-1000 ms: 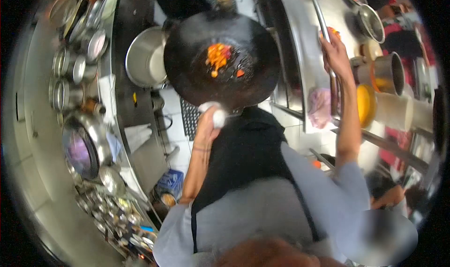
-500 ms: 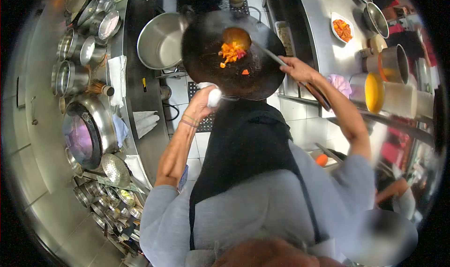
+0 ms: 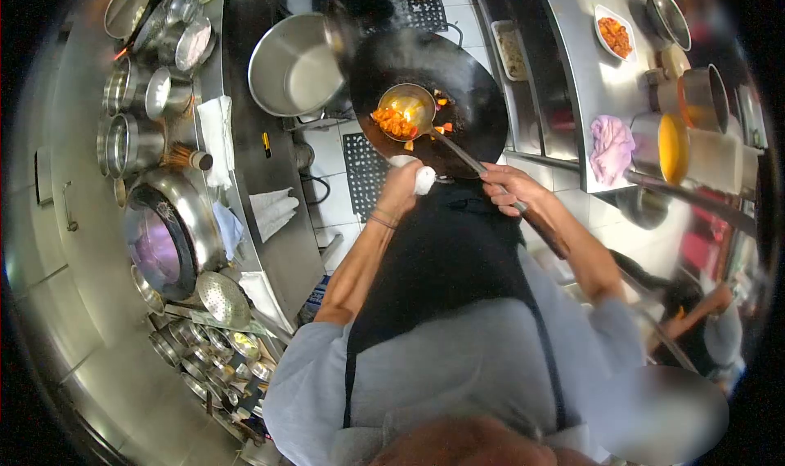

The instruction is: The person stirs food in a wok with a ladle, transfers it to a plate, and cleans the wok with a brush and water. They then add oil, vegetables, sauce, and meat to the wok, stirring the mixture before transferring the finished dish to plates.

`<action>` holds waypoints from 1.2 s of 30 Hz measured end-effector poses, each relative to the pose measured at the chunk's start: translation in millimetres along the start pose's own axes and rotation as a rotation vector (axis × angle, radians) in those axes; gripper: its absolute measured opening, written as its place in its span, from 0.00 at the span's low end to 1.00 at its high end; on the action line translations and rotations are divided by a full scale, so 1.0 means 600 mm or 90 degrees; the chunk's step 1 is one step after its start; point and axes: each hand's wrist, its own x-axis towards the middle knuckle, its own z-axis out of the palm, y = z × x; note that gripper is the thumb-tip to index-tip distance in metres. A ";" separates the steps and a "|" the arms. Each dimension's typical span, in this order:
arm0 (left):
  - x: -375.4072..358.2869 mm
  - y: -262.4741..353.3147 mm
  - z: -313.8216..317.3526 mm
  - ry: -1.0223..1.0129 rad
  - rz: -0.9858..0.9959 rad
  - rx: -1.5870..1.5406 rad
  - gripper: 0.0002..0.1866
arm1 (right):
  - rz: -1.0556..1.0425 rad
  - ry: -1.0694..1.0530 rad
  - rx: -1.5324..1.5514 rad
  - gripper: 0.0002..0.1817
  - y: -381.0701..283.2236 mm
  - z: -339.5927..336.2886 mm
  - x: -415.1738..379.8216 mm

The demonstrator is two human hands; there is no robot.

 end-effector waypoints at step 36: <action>-0.059 0.123 0.279 -0.108 0.027 -0.040 0.02 | -0.581 0.865 -0.602 0.29 -0.233 -0.329 -0.302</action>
